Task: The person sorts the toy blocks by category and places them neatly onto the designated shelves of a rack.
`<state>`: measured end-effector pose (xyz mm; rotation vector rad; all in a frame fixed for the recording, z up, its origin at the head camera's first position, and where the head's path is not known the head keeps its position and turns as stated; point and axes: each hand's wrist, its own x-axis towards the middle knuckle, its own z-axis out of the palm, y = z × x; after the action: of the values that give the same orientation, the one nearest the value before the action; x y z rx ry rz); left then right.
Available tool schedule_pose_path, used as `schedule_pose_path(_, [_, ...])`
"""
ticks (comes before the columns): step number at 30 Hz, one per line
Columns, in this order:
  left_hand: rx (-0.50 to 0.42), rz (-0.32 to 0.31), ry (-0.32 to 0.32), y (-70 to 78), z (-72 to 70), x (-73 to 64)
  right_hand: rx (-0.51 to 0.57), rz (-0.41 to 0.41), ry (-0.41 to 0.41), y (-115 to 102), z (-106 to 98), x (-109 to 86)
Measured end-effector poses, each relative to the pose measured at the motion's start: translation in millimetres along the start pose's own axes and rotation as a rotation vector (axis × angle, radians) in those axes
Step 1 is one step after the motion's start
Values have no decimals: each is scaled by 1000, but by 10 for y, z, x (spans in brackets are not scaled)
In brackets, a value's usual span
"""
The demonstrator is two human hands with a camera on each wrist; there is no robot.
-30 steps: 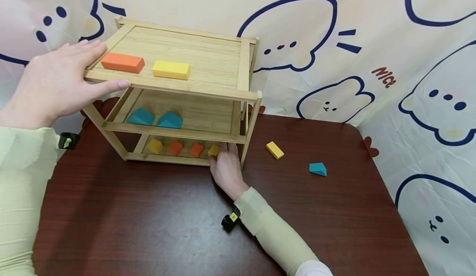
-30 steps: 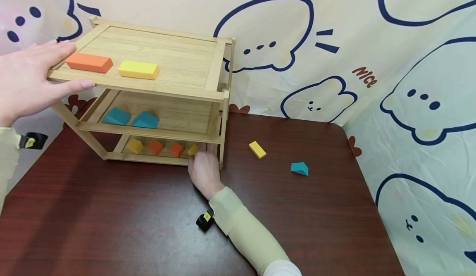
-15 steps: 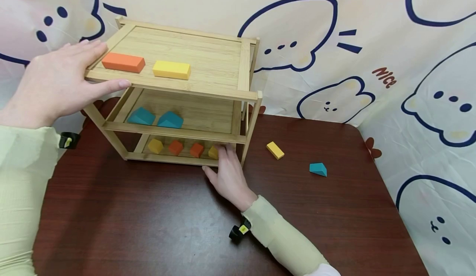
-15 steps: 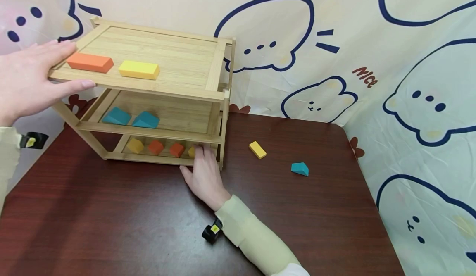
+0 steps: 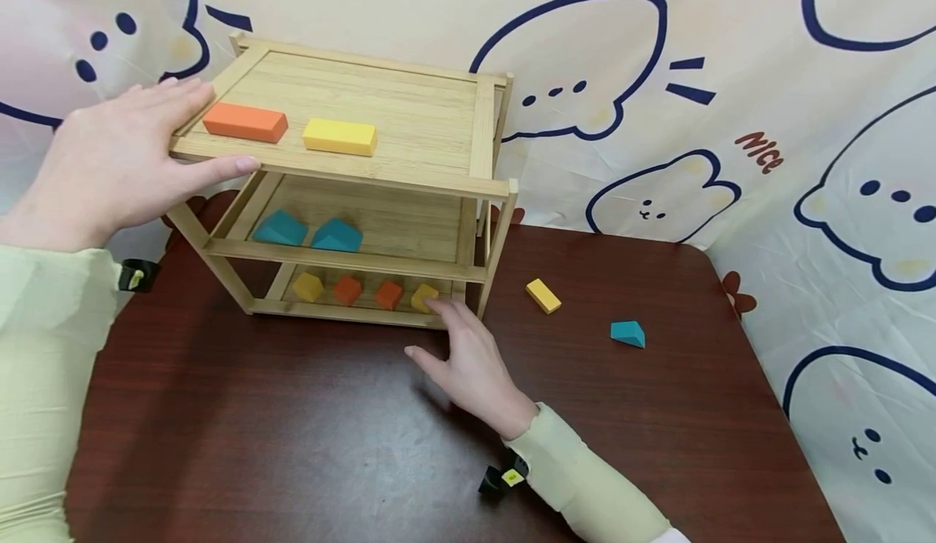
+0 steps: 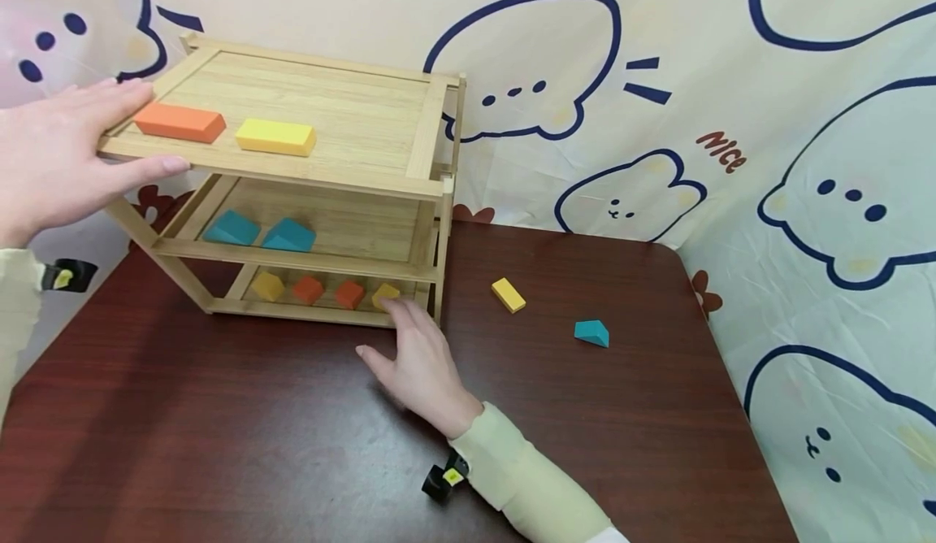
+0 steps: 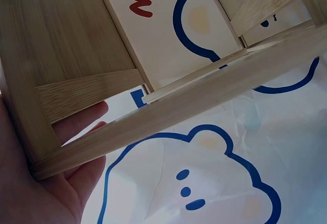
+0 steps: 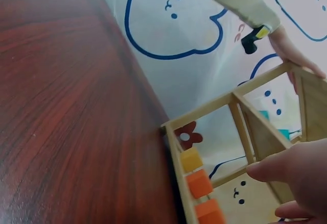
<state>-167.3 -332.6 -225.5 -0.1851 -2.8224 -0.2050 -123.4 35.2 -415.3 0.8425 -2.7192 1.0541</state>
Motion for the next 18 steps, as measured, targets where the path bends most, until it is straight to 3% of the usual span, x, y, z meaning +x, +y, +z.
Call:
schedule_pose_path(11, [2, -3, -6, 1, 4, -10, 98, -48, 54, -41, -298, -147])
schedule_pose_path(18, [-2, -3, 0, 6, 0, -9, 140, -88, 137, -44, -505, -207])
